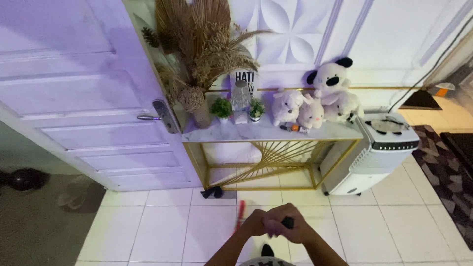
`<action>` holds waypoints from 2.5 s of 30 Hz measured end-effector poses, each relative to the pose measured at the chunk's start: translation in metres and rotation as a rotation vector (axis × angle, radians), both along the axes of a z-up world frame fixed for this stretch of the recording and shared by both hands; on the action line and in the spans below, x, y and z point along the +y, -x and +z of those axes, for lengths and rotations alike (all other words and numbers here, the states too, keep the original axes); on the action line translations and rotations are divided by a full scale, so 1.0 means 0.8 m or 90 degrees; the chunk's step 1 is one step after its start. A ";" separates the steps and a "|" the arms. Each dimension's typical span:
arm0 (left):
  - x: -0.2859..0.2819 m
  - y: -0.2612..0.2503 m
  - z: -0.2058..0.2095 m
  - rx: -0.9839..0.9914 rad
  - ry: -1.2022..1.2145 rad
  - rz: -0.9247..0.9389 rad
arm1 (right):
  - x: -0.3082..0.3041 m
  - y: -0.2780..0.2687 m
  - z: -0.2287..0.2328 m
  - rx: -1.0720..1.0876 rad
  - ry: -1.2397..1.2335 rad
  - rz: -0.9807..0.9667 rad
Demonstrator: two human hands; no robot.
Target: Sweeping the tiled floor in the entryway with a broom.
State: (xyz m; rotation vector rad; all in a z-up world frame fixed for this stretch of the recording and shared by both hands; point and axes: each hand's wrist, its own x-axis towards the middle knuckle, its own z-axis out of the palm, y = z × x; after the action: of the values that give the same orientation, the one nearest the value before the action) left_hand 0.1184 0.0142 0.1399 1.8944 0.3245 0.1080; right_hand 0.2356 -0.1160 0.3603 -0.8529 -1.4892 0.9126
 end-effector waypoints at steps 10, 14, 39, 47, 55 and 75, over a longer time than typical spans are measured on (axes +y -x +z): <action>0.106 -0.075 -0.160 0.042 -0.206 -0.030 | 0.129 -0.123 -0.253 0.342 0.189 -0.211; 0.157 -0.026 -0.223 0.159 -0.399 0.082 | 0.174 -0.126 -0.333 0.288 0.192 -0.169; 0.273 0.128 -0.039 -0.230 -0.207 0.121 | 0.348 0.103 -0.207 0.229 0.197 -0.100; 0.376 0.274 -0.173 0.196 -0.267 0.130 | 0.406 0.178 -0.315 0.280 0.177 -0.173; 0.361 0.216 -0.122 0.088 -0.283 0.044 | 0.336 0.140 -0.226 0.196 0.068 -0.203; 0.298 0.461 -0.156 0.250 -0.266 0.069 | 0.231 0.351 -0.237 0.377 0.091 -0.136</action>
State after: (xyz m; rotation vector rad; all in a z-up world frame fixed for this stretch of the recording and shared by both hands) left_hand -0.2503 0.2527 0.0147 2.3103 0.7166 -0.1365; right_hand -0.0451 0.0690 0.1707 -0.7401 -0.8147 1.0073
